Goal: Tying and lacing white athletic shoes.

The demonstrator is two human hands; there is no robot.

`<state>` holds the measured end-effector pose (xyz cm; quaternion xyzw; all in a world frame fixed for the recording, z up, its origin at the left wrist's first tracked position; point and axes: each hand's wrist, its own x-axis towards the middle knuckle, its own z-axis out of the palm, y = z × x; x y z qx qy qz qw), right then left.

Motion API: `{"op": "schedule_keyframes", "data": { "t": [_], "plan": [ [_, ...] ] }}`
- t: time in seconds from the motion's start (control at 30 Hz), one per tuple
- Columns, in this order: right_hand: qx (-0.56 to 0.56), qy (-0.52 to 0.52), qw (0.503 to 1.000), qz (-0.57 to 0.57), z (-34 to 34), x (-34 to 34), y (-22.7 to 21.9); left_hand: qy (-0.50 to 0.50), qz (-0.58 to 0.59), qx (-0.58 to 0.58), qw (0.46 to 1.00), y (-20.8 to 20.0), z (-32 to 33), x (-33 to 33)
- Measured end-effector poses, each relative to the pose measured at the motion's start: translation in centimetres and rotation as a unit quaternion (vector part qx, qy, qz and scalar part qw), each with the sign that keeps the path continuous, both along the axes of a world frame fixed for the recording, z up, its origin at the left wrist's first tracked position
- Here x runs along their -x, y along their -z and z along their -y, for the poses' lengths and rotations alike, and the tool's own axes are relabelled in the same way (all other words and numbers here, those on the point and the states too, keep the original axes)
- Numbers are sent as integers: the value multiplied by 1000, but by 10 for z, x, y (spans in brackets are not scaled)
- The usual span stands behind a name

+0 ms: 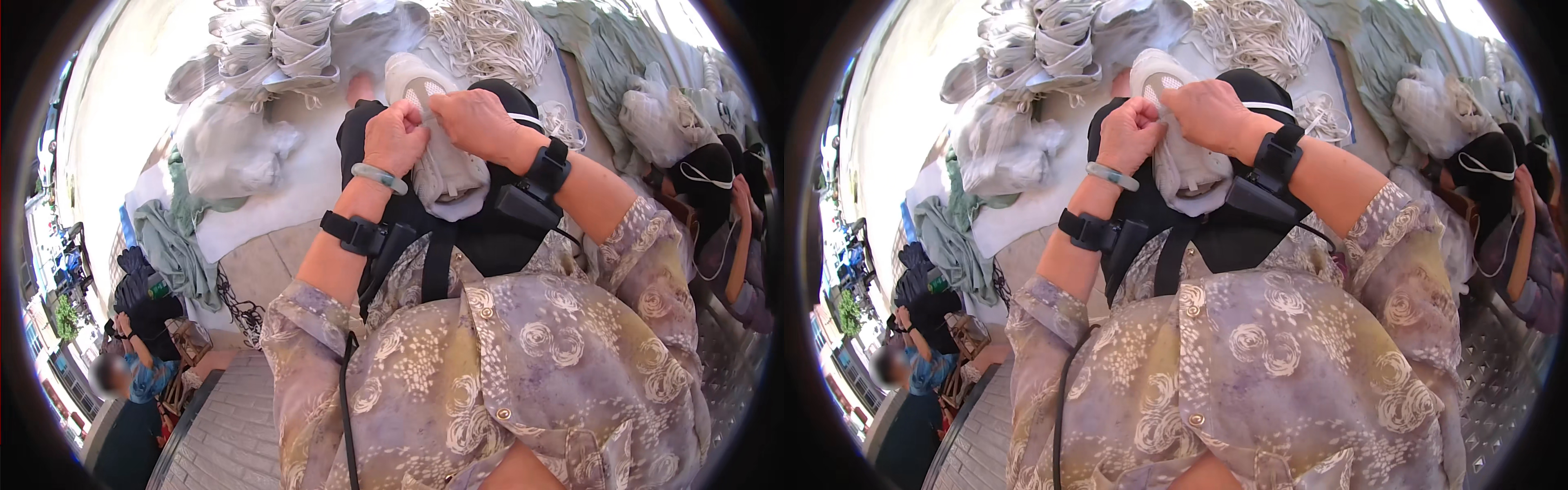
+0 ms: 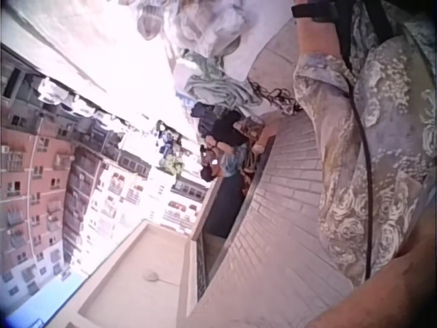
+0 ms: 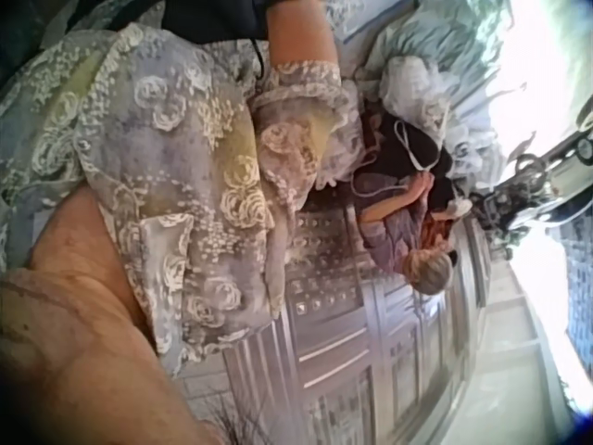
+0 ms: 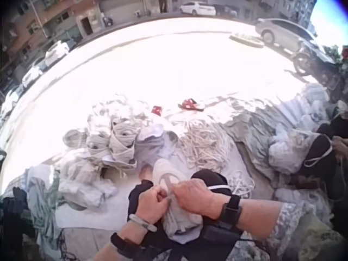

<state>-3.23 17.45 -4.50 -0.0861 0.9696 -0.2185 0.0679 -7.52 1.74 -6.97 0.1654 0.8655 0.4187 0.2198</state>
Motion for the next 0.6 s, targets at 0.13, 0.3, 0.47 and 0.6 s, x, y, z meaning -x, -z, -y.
{"op": "schedule_keyframes", "data": {
  "t": [0.13,0.3,0.47,0.6],
  "plan": [
    [44,28,998,29,0,3,14,11,24,-25,999,2,2,2],
    [130,76,989,4,0,8,33,40,-18,11,999,2,3,2],
    [164,108,980,-10,1,4,38,54,-37,-10,998,3,4,1],
    [169,106,980,-5,10,2,35,59,-28,-31,997,5,4,0]
  ]
}}
